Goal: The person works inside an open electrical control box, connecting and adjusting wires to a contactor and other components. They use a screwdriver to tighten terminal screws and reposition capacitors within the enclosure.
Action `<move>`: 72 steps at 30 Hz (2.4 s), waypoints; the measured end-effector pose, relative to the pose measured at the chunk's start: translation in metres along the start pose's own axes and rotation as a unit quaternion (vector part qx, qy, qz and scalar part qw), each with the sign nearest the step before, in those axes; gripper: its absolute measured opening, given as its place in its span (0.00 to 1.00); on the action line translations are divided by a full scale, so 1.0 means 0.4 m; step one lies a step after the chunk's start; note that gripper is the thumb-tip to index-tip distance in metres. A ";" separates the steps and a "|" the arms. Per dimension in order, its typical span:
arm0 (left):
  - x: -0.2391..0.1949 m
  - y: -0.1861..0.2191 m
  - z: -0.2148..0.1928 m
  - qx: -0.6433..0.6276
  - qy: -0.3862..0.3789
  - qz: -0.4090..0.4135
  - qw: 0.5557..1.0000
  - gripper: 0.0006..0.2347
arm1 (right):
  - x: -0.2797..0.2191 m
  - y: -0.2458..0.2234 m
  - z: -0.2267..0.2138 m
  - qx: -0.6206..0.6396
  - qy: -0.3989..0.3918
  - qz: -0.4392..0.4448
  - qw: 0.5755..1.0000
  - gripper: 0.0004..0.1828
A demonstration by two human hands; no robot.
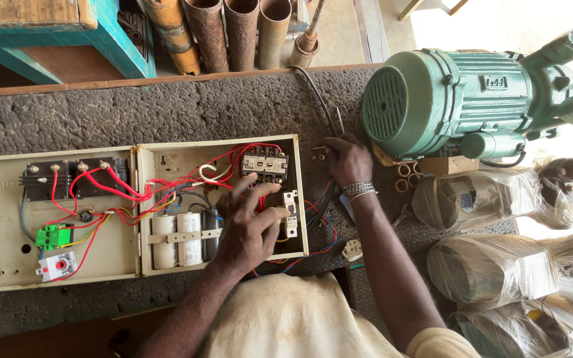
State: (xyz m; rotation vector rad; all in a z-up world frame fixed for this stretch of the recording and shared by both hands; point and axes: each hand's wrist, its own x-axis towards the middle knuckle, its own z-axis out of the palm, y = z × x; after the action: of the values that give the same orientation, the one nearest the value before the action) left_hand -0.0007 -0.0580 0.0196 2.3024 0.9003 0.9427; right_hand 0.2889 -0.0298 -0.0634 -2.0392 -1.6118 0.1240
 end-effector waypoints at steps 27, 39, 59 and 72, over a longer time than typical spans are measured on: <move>0.256 -0.260 0.043 0.044 -0.152 -0.181 0.971 0.12 | -0.027 -0.109 -0.021 0.079 -0.102 -0.027 0.991 0.06; 0.254 -0.248 0.060 0.072 -0.037 -0.154 0.985 0.06 | -0.036 -0.122 -0.005 0.054 -0.170 -0.060 0.982 0.08; 0.229 -0.165 -0.056 0.055 0.063 -0.080 0.993 0.05 | -0.020 0.025 0.169 0.407 -0.390 0.036 0.825 0.16; 0.232 -0.188 -0.037 0.054 0.062 -0.099 0.992 0.05 | -0.033 0.062 0.211 0.566 -0.393 0.138 0.712 0.25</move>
State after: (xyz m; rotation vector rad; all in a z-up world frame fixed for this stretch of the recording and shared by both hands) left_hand 0.0097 0.0620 0.0200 2.2106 1.2363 0.9802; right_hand 0.2743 -0.0162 -0.1501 -1.1546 -1.0214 1.8006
